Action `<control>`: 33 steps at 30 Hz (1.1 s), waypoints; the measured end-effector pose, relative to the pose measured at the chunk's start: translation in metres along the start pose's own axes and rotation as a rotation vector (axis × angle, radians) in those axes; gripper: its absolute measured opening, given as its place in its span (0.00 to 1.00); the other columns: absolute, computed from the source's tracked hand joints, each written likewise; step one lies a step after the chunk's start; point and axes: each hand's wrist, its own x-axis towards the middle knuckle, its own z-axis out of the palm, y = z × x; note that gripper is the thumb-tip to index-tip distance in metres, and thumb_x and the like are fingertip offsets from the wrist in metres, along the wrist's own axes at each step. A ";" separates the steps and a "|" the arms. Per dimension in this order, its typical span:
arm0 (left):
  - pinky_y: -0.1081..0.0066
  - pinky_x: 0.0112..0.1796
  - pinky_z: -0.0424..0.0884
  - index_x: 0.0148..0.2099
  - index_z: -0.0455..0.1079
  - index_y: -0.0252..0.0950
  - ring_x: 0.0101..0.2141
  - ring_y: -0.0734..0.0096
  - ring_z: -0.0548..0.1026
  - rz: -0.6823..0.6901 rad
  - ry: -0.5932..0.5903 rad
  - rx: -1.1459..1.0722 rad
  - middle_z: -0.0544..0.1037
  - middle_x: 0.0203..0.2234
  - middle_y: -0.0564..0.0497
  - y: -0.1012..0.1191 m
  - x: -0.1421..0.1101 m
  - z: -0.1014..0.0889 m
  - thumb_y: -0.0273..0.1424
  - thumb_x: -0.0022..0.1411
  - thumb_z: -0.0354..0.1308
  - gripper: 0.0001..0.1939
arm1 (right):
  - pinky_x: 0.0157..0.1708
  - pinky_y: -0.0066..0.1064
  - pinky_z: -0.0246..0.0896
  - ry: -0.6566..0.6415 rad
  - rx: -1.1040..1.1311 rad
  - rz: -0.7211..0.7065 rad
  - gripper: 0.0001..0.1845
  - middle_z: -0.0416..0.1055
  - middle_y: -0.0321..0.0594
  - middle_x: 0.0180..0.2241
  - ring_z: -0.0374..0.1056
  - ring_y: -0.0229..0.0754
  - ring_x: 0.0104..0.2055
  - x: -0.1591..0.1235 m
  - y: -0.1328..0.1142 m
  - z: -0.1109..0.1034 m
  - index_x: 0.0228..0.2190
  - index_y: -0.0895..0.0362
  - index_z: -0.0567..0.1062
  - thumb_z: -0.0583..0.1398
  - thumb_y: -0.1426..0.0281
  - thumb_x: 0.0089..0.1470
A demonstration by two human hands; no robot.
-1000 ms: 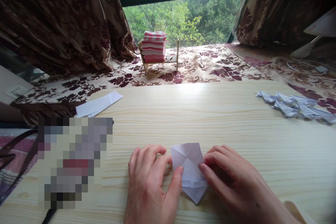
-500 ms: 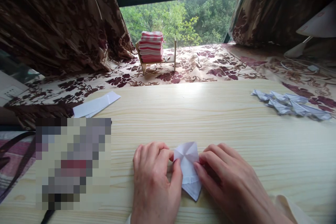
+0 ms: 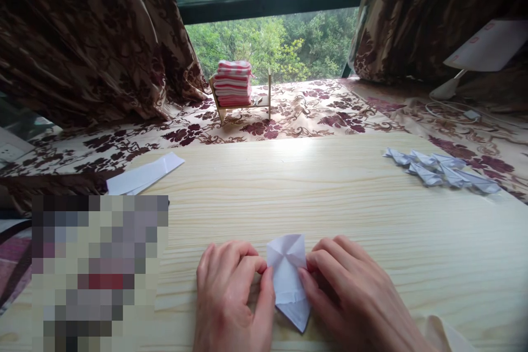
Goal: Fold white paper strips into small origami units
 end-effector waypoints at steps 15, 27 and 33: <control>0.62 0.42 0.58 0.29 0.64 0.37 0.34 0.68 0.66 0.044 0.023 -0.091 0.68 0.28 0.52 0.000 0.006 0.001 0.21 0.56 0.52 0.06 | 0.30 0.30 0.51 0.108 -0.143 -0.202 0.09 0.67 0.37 0.27 0.60 0.38 0.28 0.004 0.002 -0.007 0.37 0.56 0.70 0.53 0.76 0.54; 0.56 0.49 0.56 0.32 0.70 0.41 0.35 0.67 0.68 0.020 -0.037 -0.161 0.71 0.28 0.53 0.005 0.006 0.001 0.23 0.57 0.51 0.09 | 0.28 0.31 0.48 0.025 -0.148 -0.270 0.18 0.63 0.37 0.23 0.55 0.38 0.26 0.007 -0.001 -0.001 0.29 0.56 0.71 0.44 0.71 0.61; 0.57 0.50 0.55 0.31 0.70 0.42 0.35 0.68 0.70 0.041 -0.031 -0.122 0.73 0.27 0.54 0.002 0.000 0.000 0.23 0.55 0.53 0.08 | 0.28 0.31 0.48 0.010 -0.148 -0.261 0.17 0.62 0.37 0.23 0.55 0.38 0.26 0.005 -0.002 0.000 0.30 0.56 0.72 0.45 0.70 0.61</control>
